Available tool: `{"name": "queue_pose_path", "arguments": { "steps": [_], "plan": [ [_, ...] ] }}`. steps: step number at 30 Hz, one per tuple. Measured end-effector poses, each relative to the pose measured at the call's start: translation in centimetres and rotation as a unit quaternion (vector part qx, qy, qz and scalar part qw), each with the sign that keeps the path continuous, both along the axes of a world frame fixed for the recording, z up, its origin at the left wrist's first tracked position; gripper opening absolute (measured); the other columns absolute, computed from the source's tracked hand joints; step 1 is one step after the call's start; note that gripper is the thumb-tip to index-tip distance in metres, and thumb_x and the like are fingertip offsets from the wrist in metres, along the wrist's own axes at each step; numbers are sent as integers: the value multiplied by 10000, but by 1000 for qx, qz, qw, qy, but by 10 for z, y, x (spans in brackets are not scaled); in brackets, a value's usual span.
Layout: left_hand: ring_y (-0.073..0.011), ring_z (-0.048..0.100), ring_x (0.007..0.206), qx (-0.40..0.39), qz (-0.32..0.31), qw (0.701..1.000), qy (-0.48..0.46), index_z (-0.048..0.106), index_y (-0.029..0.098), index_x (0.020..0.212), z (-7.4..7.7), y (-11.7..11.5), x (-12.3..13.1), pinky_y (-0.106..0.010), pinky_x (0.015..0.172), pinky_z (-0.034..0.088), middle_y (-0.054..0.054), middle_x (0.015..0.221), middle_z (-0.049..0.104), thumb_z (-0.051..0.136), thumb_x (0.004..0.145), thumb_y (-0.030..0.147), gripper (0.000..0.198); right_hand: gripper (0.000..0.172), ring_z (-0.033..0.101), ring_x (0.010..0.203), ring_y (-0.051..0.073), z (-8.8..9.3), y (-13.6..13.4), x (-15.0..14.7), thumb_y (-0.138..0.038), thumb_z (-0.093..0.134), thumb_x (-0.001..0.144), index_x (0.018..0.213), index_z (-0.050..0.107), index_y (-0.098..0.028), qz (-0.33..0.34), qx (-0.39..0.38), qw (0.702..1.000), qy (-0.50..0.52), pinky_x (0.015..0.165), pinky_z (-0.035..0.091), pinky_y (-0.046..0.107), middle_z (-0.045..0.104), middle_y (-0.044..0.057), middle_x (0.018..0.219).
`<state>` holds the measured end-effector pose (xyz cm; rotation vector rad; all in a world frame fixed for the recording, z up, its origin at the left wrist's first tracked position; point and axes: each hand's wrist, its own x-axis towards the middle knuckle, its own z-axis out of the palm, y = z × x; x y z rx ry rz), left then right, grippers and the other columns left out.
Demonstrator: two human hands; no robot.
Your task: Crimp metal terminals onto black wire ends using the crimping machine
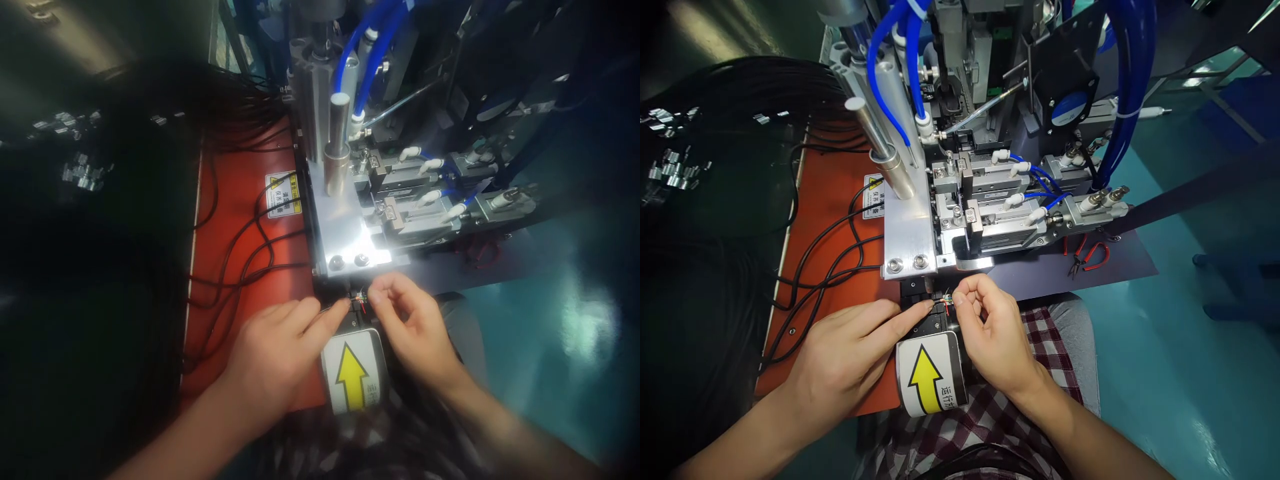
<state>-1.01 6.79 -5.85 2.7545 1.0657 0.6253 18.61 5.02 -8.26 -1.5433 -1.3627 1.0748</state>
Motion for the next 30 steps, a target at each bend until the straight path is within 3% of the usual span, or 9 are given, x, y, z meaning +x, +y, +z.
{"name": "queue_pose_path", "arguments": {
  "steps": [10, 16, 23, 30],
  "plan": [
    [-127, 551, 589, 1, -1, 1000, -2, 641, 111, 1145, 1, 0, 1, -232, 526, 448, -20, 680, 596, 373, 960, 105, 326, 148, 498, 617, 126, 2, 1, -2, -255, 503, 925, 793, 532, -195, -6, -12, 1000, 3, 561, 422, 241, 513, -12, 685],
    [-131, 552, 588, 3, -2, 1000, -2, 633, 108, 1155, 1, 1, 1, -240, 527, 450, -23, 689, 602, 376, 955, 96, 325, 152, 494, 613, 123, 2, 0, -2, -281, 512, 910, 787, 533, -194, -17, -53, 998, 18, 558, 419, 238, 509, -17, 676],
    [-134, 550, 597, 10, -5, 1000, -7, 627, 110, 1168, -1, 0, -1, -242, 532, 442, -25, 696, 599, 409, 939, 79, 318, 197, 513, 553, 120, 14, 10, 1, -343, 563, 835, 741, 565, -170, -10, -142, 983, 117, 500, 446, 223, 550, -9, 629],
    [-133, 557, 622, -4, -11, 1000, -10, 620, 103, 1185, -2, 1, -1, -236, 550, 451, -34, 715, 596, 416, 941, 92, 318, 141, 516, 551, 113, 6, -3, 7, -290, 576, 851, 779, 610, -174, -62, -55, 995, 59, 492, 440, 207, 574, -10, 629]
  ]
}}
